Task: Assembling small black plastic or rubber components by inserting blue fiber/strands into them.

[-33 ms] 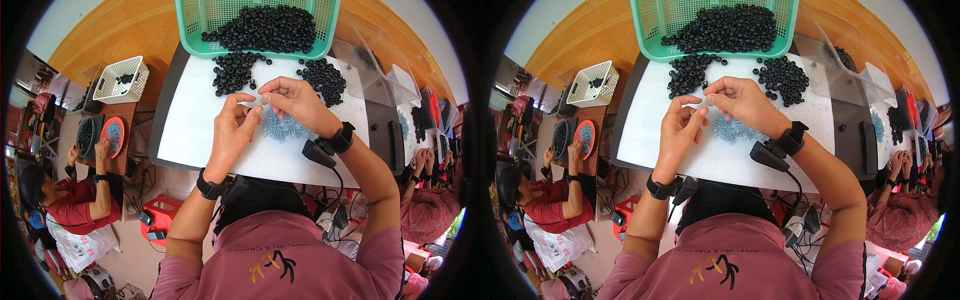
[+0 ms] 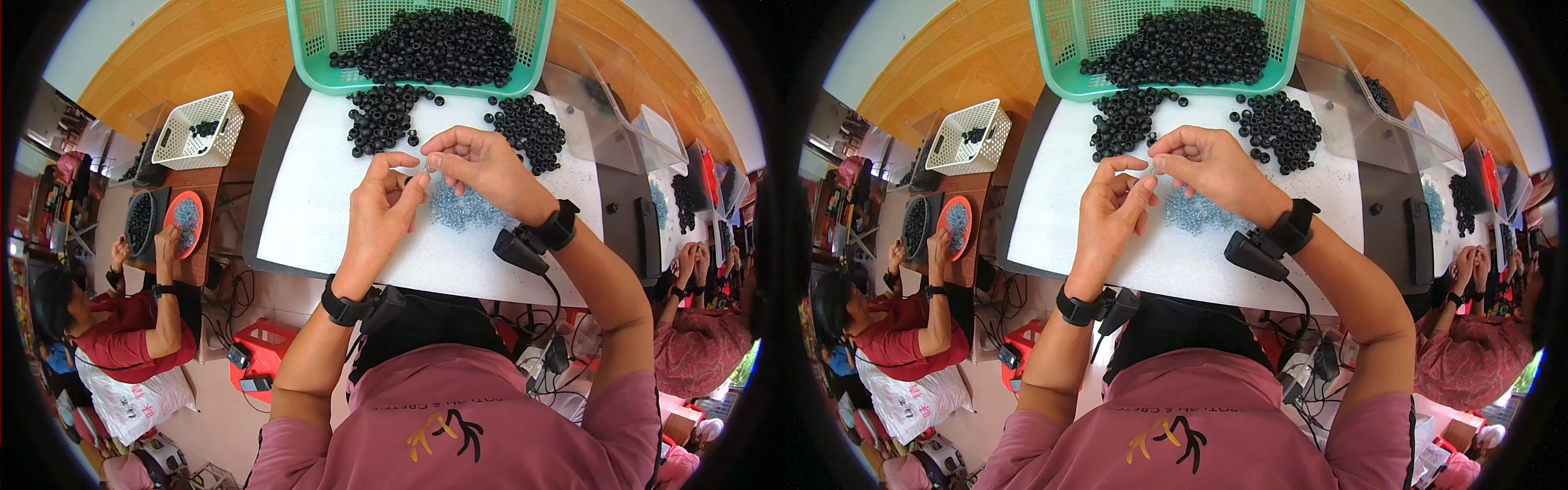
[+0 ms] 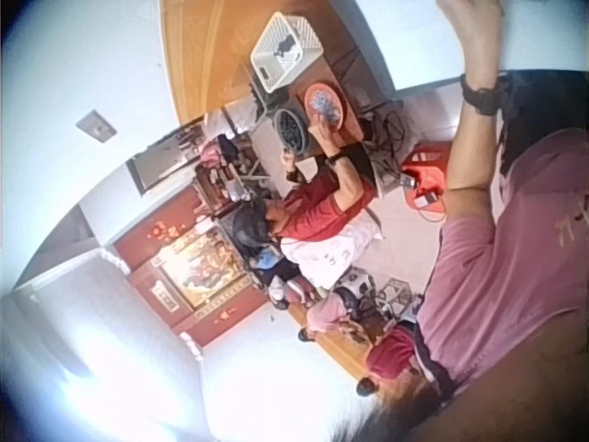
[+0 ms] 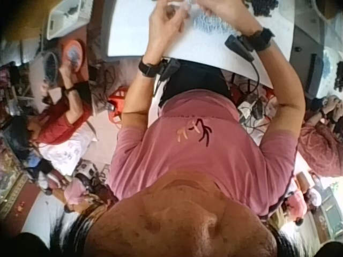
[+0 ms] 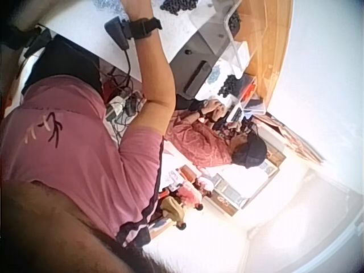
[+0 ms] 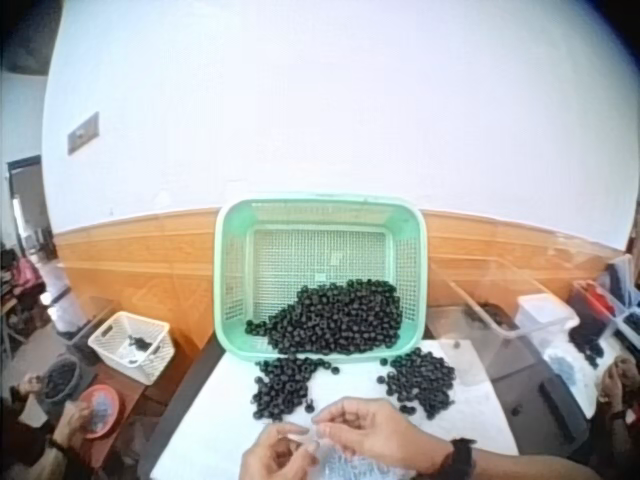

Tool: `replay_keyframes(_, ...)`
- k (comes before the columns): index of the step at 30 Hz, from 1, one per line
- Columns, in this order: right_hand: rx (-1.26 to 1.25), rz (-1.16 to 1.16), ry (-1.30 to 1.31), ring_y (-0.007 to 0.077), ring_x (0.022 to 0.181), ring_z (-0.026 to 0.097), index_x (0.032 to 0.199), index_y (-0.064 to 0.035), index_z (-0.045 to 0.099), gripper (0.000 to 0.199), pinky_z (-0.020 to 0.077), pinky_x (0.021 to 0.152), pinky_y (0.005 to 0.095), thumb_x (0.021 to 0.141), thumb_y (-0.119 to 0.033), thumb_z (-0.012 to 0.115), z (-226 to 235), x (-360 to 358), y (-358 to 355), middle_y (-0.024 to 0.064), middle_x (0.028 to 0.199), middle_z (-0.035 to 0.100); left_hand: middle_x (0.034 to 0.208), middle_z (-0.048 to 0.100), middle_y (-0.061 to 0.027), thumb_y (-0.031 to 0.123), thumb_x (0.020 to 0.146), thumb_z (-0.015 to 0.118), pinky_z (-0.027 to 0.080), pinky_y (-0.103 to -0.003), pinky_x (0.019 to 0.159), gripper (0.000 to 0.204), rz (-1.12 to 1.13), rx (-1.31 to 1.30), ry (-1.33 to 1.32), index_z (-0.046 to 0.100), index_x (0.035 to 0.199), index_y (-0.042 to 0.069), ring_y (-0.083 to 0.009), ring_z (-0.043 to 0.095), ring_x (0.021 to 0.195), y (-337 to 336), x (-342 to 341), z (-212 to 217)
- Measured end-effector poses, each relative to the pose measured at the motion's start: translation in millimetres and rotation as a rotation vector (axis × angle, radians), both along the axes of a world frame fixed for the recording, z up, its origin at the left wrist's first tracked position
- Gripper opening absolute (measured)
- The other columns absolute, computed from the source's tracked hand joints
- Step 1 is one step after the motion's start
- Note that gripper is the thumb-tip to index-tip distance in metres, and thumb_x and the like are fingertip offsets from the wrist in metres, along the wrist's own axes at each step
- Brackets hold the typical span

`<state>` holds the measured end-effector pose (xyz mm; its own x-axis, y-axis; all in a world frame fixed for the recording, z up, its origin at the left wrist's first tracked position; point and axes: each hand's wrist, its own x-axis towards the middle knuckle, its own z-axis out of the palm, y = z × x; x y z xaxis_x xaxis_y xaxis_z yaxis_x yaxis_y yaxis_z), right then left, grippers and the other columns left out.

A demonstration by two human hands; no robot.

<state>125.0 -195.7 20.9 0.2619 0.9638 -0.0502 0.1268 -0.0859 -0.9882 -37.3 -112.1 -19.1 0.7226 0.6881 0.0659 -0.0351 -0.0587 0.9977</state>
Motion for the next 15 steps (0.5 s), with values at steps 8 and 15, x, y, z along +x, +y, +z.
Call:
replay_keyframes(8, -0.012, 0.014, -0.010, 0.0053, 0.064, 0.053, 0.108, 0.0035, 0.062, 0.025, 0.0445, 0.055, 0.0195, 0.093, -0.017, 0.063, -0.5, -3.9, 1.6, 0.0024, 0.080, 0.063, 0.076, 0.062, -0.0053, 0.013, 0.096, 0.061, 0.035, -0.018, 0.042, 0.017, -0.011, -0.018, -0.038, 0.055, 0.108, 0.002, -0.0027, 0.048, 0.050, -0.5, 0.0, -5.4)
replay_keyframes(15, -0.001, 0.060, -0.005, 0.0054, 0.068, 0.055, 0.116, 0.0042, 0.058, 0.027, 0.0459, 0.058, 0.0197, 0.095, -0.012, 0.060, -1.4, -4.5, 0.3, 0.0036, 0.089, 0.064, 0.078, 0.061, -0.0047, 0.010, 0.096, 0.060, 0.036, -0.017, 0.042, 0.016, 0.008, -0.014, -0.041, 0.055, 0.107, 0.000, -0.0024, 0.048, 0.050, -1.4, 0.8, -3.9)
